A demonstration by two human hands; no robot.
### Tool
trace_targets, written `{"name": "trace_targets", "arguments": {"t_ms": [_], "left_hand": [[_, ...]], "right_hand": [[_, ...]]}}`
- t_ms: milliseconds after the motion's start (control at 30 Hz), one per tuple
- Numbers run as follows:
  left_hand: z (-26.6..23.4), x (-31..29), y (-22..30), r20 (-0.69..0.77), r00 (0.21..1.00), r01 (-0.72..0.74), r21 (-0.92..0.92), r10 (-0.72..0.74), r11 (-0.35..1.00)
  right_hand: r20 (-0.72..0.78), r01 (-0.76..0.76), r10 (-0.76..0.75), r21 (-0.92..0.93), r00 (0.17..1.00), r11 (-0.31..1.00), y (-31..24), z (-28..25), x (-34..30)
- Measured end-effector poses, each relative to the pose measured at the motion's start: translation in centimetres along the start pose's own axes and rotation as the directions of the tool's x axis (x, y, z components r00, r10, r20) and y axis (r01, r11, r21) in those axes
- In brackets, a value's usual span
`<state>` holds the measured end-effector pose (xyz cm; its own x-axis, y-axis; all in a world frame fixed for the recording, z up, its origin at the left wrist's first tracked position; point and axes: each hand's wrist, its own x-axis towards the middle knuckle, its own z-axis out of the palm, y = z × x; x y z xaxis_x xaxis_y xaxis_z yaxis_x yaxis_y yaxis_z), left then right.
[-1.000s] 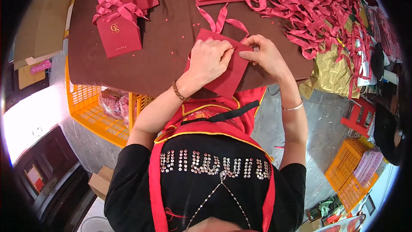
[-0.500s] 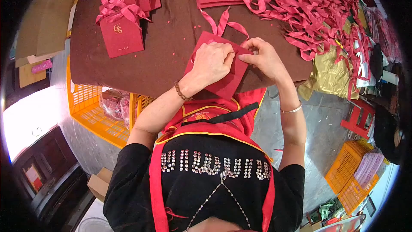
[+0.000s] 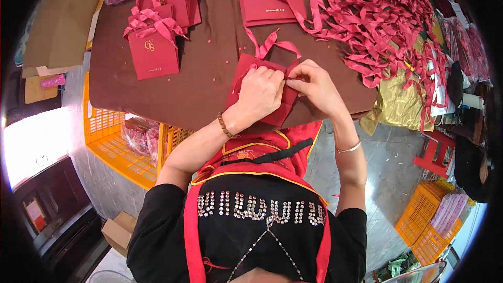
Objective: The person ties decorative pink ribbons onto red gift boxes by hand.
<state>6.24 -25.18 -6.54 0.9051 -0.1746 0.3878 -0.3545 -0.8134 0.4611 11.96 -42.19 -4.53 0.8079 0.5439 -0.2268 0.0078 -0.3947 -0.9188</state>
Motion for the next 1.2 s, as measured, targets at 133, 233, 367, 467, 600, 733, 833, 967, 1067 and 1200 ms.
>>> {"name": "trace_targets", "arguments": {"t_ms": [133,233,367,467,600,733,833,967,1067,1200], "left_hand": [[-1.5,0.3,-0.2,0.010,1.000,-0.001,0.090,0.000,0.996],[-2.5,0.9,-0.3,0.103,0.994,0.016,0.039,-0.020,0.999],[-5.0,3.7,-1.4,0.074,0.995,0.059,0.039,-0.061,0.998],[-5.6,6.1,-3.3,0.466,0.875,0.195,-0.089,-0.132,0.977],[-5.3,7.9,-3.6,0.774,0.620,0.132,0.054,-0.125,0.990],[-3.9,8.0,-5.5,0.819,0.572,0.322,-0.173,-0.045,0.931],[-3.4,7.7,-5.8,0.815,0.579,0.510,-0.366,0.004,0.779],[-3.1,8.4,-5.4,0.931,0.365,0.551,-0.226,0.012,0.803],[-2.7,8.4,-5.8,0.910,0.404,0.587,-0.333,0.089,0.738],[-2.8,7.6,-5.6,0.899,0.437,0.695,-0.327,-0.015,0.641]], "right_hand": [[-0.020,0.063,-0.064,-0.050,0.998,0.997,-0.3,0.4,-0.5],[-0.095,0.056,-0.067,-0.118,0.993,0.991,-1.1,1.4,-0.8],[-0.125,0.114,-0.142,-0.204,0.982,0.972,-1.2,1.7,-0.9],[-0.097,0.156,-0.174,-0.176,0.980,0.972,-1.7,1.8,-0.6],[-0.107,0.190,-0.213,-0.196,0.971,0.962,-2.1,2.4,-0.7],[-0.143,0.186,-0.210,-0.166,0.967,0.968,-2.2,2.4,-0.8],[-0.136,0.106,-0.118,-0.092,0.984,0.990,-2.3,2.5,-1.0],[-0.121,0.113,-0.136,-0.182,0.983,0.977,-2.3,2.5,-1.2],[-0.116,0.098,-0.124,-0.204,0.986,0.974,-2.7,2.4,-1.1],[-0.078,0.004,-0.013,-0.114,0.997,0.993,-1.8,1.8,-0.9]]}}
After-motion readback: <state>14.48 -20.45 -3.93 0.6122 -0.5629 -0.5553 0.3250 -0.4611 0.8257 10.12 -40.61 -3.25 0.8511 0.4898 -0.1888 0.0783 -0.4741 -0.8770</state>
